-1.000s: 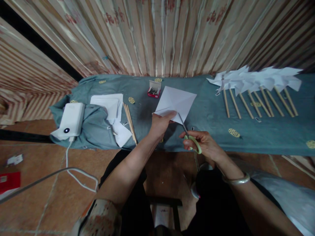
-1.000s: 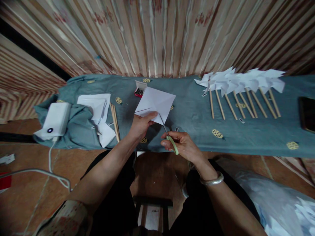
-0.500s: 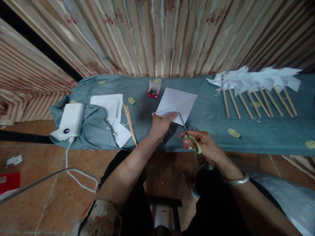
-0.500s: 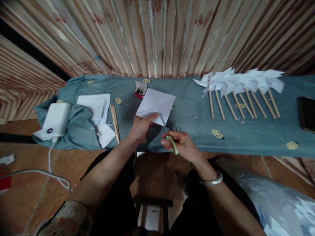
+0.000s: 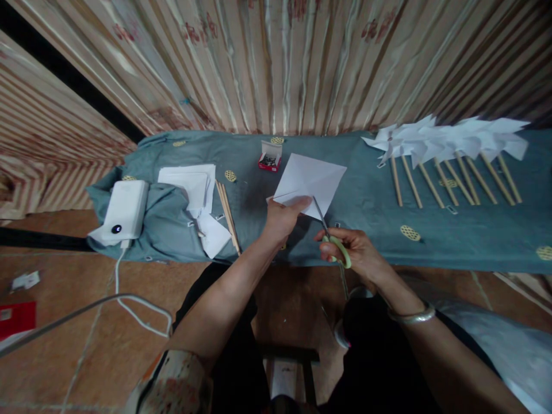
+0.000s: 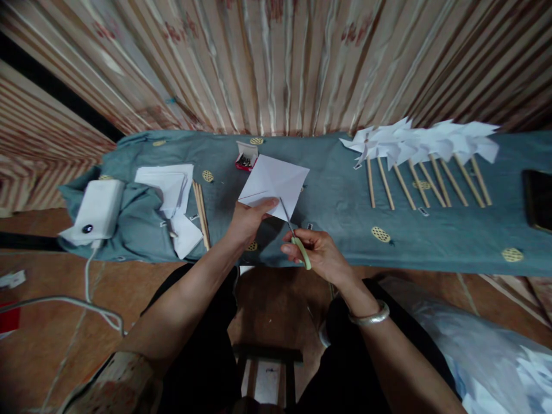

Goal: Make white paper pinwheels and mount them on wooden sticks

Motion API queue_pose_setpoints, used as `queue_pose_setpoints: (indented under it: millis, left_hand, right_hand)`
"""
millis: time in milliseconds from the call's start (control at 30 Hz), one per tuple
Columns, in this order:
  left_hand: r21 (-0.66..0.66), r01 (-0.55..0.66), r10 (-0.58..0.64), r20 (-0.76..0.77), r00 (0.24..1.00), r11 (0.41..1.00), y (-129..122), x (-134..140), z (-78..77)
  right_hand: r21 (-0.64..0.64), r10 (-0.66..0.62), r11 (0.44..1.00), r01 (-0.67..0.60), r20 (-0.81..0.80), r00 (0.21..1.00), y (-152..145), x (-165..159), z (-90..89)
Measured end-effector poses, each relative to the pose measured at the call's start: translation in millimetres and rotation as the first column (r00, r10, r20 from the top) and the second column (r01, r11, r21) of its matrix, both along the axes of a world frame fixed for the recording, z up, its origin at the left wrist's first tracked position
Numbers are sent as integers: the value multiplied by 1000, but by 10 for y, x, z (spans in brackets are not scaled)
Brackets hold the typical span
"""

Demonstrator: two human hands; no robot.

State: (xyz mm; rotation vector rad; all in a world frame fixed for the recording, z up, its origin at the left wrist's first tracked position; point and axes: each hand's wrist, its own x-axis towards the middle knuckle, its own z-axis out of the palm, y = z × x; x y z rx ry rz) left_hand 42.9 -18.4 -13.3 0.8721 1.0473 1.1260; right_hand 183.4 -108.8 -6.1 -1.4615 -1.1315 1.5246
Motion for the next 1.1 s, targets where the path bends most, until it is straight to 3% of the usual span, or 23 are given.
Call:
queue_pose_setpoints:
  millis: [233,1100]
  left_hand:
    - [-1,14,-14,-62,998,1000,-24,5,3]
    - [-12,14,-13,31,999,1000,-30,15,-22]
  right_hand:
    - [1,-1,1000,1,-10,1000,4,2,0]
    - [6,-28,1000,28,-14,1000,36,4,-19]
